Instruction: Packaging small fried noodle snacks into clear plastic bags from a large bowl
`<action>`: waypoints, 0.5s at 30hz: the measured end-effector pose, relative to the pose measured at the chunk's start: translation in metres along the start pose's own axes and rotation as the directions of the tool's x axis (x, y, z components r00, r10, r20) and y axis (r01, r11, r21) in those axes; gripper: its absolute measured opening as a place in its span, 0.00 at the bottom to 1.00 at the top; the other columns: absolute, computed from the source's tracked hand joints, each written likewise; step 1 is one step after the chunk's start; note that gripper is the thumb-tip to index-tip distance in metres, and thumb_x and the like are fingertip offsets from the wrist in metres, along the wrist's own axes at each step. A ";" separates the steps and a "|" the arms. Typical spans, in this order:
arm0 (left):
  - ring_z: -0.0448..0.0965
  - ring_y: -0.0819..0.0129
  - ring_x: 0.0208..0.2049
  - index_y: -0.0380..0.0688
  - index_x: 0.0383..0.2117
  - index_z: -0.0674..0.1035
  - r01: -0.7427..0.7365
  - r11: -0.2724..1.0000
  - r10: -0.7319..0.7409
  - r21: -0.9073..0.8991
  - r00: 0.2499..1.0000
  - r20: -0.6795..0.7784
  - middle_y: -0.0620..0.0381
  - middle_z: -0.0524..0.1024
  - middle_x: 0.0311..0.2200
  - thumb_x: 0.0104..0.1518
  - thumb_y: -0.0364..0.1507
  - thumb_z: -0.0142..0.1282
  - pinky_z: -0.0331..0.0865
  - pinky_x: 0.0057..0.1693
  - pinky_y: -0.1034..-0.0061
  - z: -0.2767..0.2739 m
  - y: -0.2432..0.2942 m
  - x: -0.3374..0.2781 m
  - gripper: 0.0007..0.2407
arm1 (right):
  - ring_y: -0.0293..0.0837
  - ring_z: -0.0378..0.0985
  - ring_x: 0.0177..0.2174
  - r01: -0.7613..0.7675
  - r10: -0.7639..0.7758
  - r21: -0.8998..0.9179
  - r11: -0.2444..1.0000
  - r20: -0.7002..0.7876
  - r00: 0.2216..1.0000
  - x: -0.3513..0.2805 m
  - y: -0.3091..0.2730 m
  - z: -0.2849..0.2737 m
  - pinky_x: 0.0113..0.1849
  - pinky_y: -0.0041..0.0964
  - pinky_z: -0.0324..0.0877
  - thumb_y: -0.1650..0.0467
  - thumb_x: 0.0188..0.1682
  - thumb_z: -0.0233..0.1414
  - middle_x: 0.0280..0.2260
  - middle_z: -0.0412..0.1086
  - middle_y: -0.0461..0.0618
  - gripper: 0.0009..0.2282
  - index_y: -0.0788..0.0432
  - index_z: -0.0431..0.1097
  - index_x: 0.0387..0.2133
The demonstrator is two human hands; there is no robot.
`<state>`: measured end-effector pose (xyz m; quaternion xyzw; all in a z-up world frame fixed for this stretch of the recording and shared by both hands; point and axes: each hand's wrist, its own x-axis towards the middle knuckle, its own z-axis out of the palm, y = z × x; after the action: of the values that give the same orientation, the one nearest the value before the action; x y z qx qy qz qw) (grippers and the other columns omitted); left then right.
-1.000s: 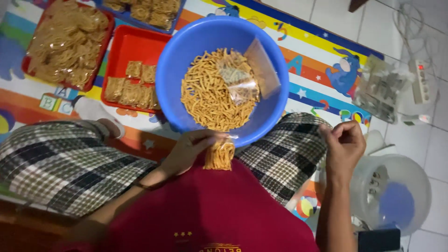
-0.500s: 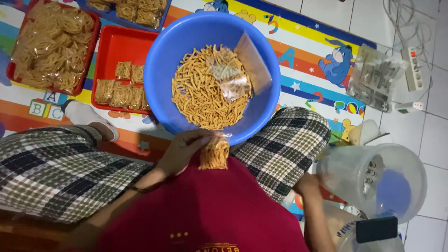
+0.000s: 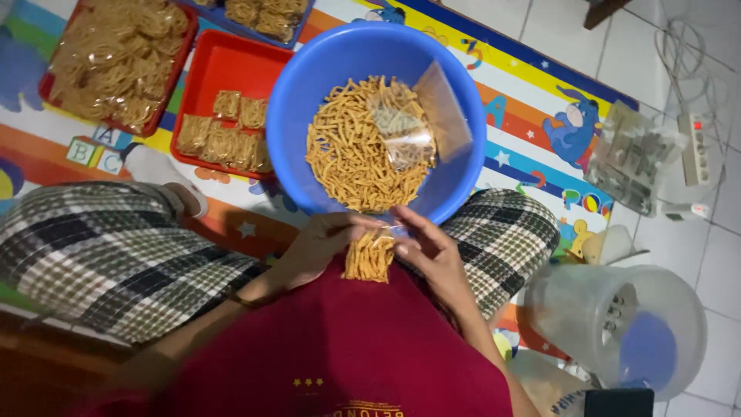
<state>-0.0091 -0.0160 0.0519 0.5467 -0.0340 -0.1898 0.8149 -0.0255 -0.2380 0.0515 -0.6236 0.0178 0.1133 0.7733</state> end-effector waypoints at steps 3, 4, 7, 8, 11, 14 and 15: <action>0.79 0.59 0.52 0.35 0.45 0.84 -0.010 1.000 0.010 0.003 1.000 -0.006 0.44 0.83 0.47 0.64 0.25 0.53 0.71 0.58 0.59 0.001 0.004 0.000 0.10 | 0.56 0.76 0.52 0.025 -0.027 0.046 0.999 0.048 0.998 0.016 0.023 -0.004 0.53 0.49 0.72 0.82 0.45 0.57 0.56 0.69 0.65 0.21 0.71 0.69 0.54; 0.79 0.59 0.52 0.35 0.45 0.84 -0.012 1.000 0.012 0.000 1.000 -0.010 0.44 0.83 0.47 0.64 0.25 0.53 0.71 0.58 0.59 -0.003 0.000 0.001 0.10 | 0.56 0.76 0.52 0.023 -0.025 0.043 0.999 0.052 0.998 0.018 0.026 -0.002 0.53 0.49 0.72 0.82 0.45 0.57 0.56 0.69 0.65 0.21 0.71 0.69 0.54; 0.79 0.60 0.51 0.35 0.46 0.84 -0.027 1.000 0.027 0.015 1.000 -0.003 0.44 0.83 0.46 0.64 0.25 0.53 0.72 0.58 0.60 -0.018 -0.025 0.006 0.10 | 0.63 0.76 0.51 0.029 -0.026 0.131 0.991 -0.023 0.999 0.019 0.027 0.001 0.52 0.54 0.73 0.82 0.48 0.54 0.51 0.72 0.69 0.10 0.74 0.73 0.44; 0.80 0.58 0.50 0.33 0.46 0.83 -0.030 0.999 0.031 -0.021 0.999 0.021 0.43 0.83 0.47 0.65 0.24 0.52 0.74 0.55 0.60 -0.026 -0.040 0.007 0.10 | 0.60 0.76 0.51 0.090 -0.090 0.018 0.996 0.012 0.996 0.019 0.021 0.004 0.53 0.53 0.71 0.81 0.48 0.55 0.47 0.74 0.68 0.08 0.72 0.75 0.41; 0.81 0.58 0.47 0.31 0.44 0.83 -0.048 0.996 0.051 -0.071 0.998 0.044 0.42 0.82 0.46 0.65 0.22 0.52 0.77 0.50 0.64 -0.027 -0.042 0.007 0.09 | 0.57 0.76 0.51 0.179 -0.168 -0.151 0.972 0.083 0.982 0.015 0.013 0.005 0.53 0.52 0.69 0.78 0.48 0.57 0.44 0.76 0.65 0.06 0.70 0.78 0.37; 0.80 0.64 0.43 0.32 0.40 0.84 -0.056 0.994 0.062 -0.094 0.996 0.063 0.45 0.82 0.45 0.64 0.22 0.53 0.78 0.45 0.72 -0.020 -0.028 0.004 0.07 | 0.57 0.76 0.51 0.223 -0.199 -0.227 0.948 0.125 0.972 0.012 0.017 -0.002 0.53 0.53 0.68 0.77 0.47 0.59 0.45 0.76 0.64 0.05 0.67 0.80 0.34; 0.80 0.68 0.40 0.33 0.38 0.84 -0.050 0.993 0.058 -0.103 0.995 0.078 0.47 0.82 0.43 0.64 0.22 0.53 0.78 0.42 0.76 -0.018 -0.025 0.004 0.07 | 0.58 0.76 0.51 0.240 -0.210 -0.246 0.939 0.142 0.967 0.012 0.019 -0.006 0.53 0.53 0.67 0.76 0.47 0.60 0.45 0.76 0.64 0.04 0.65 0.80 0.33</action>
<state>-0.0077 -0.0098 0.0212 0.4953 -0.0720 -0.1913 0.8443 -0.0173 -0.2380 0.0299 -0.7106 -0.1127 0.0605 0.6919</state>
